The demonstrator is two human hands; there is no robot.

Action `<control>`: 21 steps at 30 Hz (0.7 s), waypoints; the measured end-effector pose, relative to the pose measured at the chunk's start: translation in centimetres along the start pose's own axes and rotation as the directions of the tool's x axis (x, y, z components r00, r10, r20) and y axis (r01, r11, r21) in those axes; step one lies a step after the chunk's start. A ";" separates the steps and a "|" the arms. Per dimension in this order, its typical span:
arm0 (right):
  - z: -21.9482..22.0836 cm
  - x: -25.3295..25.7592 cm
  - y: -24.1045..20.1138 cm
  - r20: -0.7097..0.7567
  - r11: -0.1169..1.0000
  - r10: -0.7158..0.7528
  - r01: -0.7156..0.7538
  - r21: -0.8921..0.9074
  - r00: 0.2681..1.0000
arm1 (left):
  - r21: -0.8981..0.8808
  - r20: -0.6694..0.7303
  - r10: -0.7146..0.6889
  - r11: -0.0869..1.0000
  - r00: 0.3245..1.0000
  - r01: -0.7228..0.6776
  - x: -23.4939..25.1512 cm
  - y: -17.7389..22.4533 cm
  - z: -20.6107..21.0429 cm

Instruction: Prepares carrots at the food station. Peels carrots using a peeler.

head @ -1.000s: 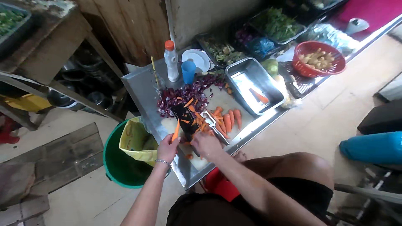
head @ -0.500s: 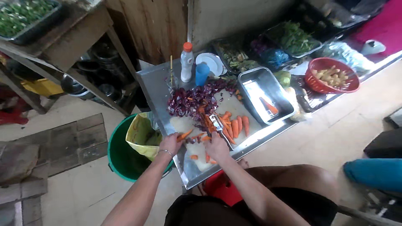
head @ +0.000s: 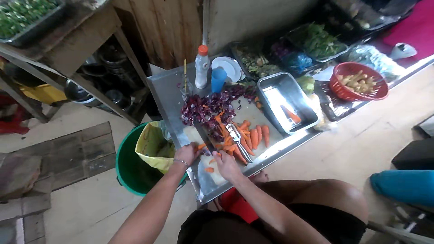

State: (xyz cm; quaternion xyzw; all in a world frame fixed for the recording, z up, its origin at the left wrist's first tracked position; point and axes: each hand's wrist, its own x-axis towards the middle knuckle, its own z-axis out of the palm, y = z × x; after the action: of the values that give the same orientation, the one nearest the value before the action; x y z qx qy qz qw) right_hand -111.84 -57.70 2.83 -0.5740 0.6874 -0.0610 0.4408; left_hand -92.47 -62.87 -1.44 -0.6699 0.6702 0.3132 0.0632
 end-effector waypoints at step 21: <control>1.5 1.8 2.3 0.057 0.988 0.032 -0.041 0.152 0.998 | -0.655 -0.102 -0.256 0.744 0.961 0.129 0.6 -1.3 0.6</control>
State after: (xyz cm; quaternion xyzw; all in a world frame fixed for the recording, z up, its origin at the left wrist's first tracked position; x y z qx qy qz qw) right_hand -112.48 -57.87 -0.41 -0.5272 0.6789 -0.0899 0.5030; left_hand -91.51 -62.90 -2.67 -0.7428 0.4520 0.4514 -0.2004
